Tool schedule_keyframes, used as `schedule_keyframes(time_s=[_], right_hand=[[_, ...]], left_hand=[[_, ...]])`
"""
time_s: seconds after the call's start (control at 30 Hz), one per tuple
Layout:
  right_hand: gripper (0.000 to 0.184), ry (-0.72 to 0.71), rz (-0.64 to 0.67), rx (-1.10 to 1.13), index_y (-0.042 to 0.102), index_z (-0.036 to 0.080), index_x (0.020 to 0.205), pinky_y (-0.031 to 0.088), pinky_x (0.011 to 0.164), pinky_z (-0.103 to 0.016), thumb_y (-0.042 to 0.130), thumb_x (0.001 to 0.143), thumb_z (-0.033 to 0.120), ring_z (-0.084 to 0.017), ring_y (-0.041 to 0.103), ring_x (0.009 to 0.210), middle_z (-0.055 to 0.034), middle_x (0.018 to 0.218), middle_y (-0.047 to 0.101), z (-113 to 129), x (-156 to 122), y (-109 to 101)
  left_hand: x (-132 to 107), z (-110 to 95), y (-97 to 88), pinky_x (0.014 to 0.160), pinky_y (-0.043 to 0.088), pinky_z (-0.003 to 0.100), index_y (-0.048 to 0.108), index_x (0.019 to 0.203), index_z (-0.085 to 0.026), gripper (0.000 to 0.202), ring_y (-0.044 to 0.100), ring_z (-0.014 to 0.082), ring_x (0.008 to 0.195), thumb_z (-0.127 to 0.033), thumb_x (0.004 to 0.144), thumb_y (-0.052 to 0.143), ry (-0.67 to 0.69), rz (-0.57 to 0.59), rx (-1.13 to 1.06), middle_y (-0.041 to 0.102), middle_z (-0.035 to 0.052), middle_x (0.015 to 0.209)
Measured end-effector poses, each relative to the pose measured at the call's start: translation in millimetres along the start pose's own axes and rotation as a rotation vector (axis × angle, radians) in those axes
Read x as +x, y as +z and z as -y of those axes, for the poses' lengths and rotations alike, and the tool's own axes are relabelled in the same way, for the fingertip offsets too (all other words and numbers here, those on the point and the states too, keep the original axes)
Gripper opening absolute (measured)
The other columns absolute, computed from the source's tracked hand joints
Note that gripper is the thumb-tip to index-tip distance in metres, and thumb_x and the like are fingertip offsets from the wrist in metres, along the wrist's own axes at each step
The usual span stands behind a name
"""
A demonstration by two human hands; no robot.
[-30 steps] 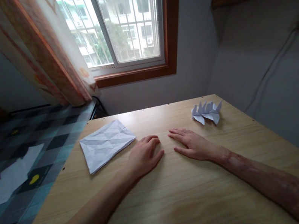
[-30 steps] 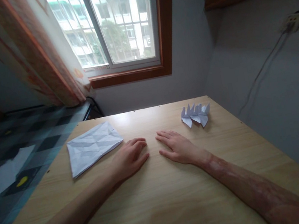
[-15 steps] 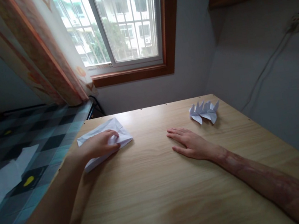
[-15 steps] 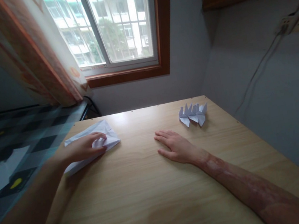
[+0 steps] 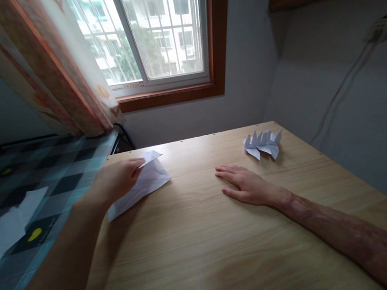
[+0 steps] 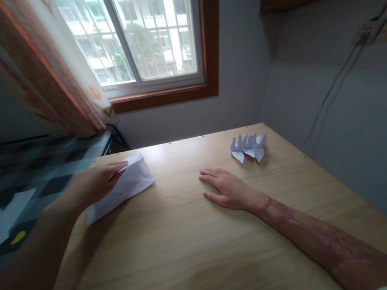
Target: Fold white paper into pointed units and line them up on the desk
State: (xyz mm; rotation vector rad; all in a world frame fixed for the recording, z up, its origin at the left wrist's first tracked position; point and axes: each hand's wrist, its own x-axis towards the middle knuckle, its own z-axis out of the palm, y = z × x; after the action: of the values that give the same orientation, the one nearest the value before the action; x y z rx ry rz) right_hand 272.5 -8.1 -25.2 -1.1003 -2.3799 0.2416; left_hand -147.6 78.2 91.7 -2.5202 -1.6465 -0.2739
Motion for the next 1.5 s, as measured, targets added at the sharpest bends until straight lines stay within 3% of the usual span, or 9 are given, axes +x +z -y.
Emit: schedule_keyframes(time_s=[0.1,0.23,0.47,0.77,0.87,1.07,1.27,1.4,1.5], right_hand=[[0.056,0.045,-0.066,0.031,0.056,0.022,0.159,0.045,0.128,-0.060,0.065,0.107,0.041,-0.036,0.062,0.148,-0.0179,0.159,0.065,-0.5,-0.6,1.2],[0.052,0.154,-0.194,0.137,0.053,0.023,0.157,0.052,0.121,-0.056,0.058,0.111,0.045,-0.034,0.068,0.137,-0.0168,0.150,0.070,-4.0,-2.7,2.7],[0.052,0.267,-0.359,0.218,0.050,0.024,0.157,0.054,0.119,-0.056,0.055,0.111,0.047,-0.034,0.069,0.135,-0.0165,0.155,0.065,-12.8,-2.8,2.5],[0.055,0.156,-0.032,-0.100,0.061,0.019,0.158,0.037,0.133,-0.058,0.059,0.108,0.041,-0.035,0.050,0.159,-0.0174,0.171,0.053,-6.7,-0.8,7.2],[0.056,0.157,-0.017,-0.107,0.060,0.019,0.160,0.036,0.134,-0.057,0.058,0.109,0.042,-0.034,0.050,0.160,-0.0171,0.171,0.052,-5.1,-0.9,6.0],[0.060,0.157,-0.006,-0.044,0.057,0.019,0.160,0.033,0.135,-0.061,0.059,0.110,0.051,-0.037,0.046,0.163,-0.0191,0.172,0.051,-5.8,-2.1,4.8],[0.073,0.024,0.023,0.146,0.050,0.024,0.166,0.027,0.138,-0.062,0.066,0.106,0.062,-0.035,0.046,0.163,-0.0166,0.170,0.054,-3.3,-5.0,-9.6],[0.111,-0.144,0.115,0.177,0.038,0.027,0.174,0.029,0.138,-0.059,0.088,0.084,0.069,-0.037,0.047,0.161,-0.0156,0.174,0.049,5.3,-6.4,-18.3],[0.094,-0.160,0.085,0.158,0.042,0.026,0.172,0.038,0.134,-0.057,0.083,0.093,0.055,-0.035,0.052,0.158,-0.0146,0.171,0.053,8.4,-5.7,-17.7]], left_hand=[[-1.0,-36.2,-1.6,0.100,0.058,0.041,0.073,0.145,-0.027,0.043,0.075,0.0328,0.124,-0.034,0.110,0.049,0.053,-0.077,0.060,0.077,0.0063,0.145],[-9.6,-95.5,29.5,0.114,0.056,0.045,0.068,0.151,-0.023,0.050,0.070,0.0313,0.137,-0.023,0.104,0.051,0.288,-0.078,-0.044,0.065,0.0068,0.162],[-47.2,-163.5,78.0,0.136,0.034,0.057,0.043,0.171,-0.018,0.072,0.041,0.0363,0.165,-0.059,0.112,0.049,0.504,0.154,-0.238,0.037,0.0147,0.180],[-33.0,-139.1,53.4,0.137,0.035,0.048,0.049,0.167,-0.018,0.074,0.042,0.0335,0.165,-0.059,0.106,0.060,0.588,0.295,-0.279,0.039,0.0163,0.179],[-27.2,-125.7,43.7,0.134,0.036,0.056,0.047,0.167,-0.015,0.091,0.041,0.0408,0.164,-0.070,0.097,0.067,0.553,0.333,-0.167,0.035,0.0216,0.180],[-26.0,-120.4,25.3,0.126,0.049,0.047,0.056,0.161,-0.012,0.076,0.053,0.0380,0.157,-0.046,0.094,0.066,0.508,0.387,-0.130,0.046,0.0209,0.174],[-31.6,-119.7,21.2,0.121,0.055,0.049,0.057,0.162,-0.017,0.088,0.062,0.0406,0.148,-0.049,0.082,0.074,0.495,0.426,-0.123,0.047,0.0181,0.175],[-32.3,-124.9,21.3,0.102,0.064,0.053,0.066,0.151,-0.020,0.075,0.075,0.0433,0.127,-0.035,0.077,0.074,0.451,0.405,-0.034,0.059,0.0191,0.165],[-29.0,-123.0,23.3,0.091,0.065,0.048,0.072,0.142,-0.023,0.058,0.080,0.0396,0.115,-0.029,0.084,0.068,0.477,0.389,-0.016,0.066,0.0161,0.159]])
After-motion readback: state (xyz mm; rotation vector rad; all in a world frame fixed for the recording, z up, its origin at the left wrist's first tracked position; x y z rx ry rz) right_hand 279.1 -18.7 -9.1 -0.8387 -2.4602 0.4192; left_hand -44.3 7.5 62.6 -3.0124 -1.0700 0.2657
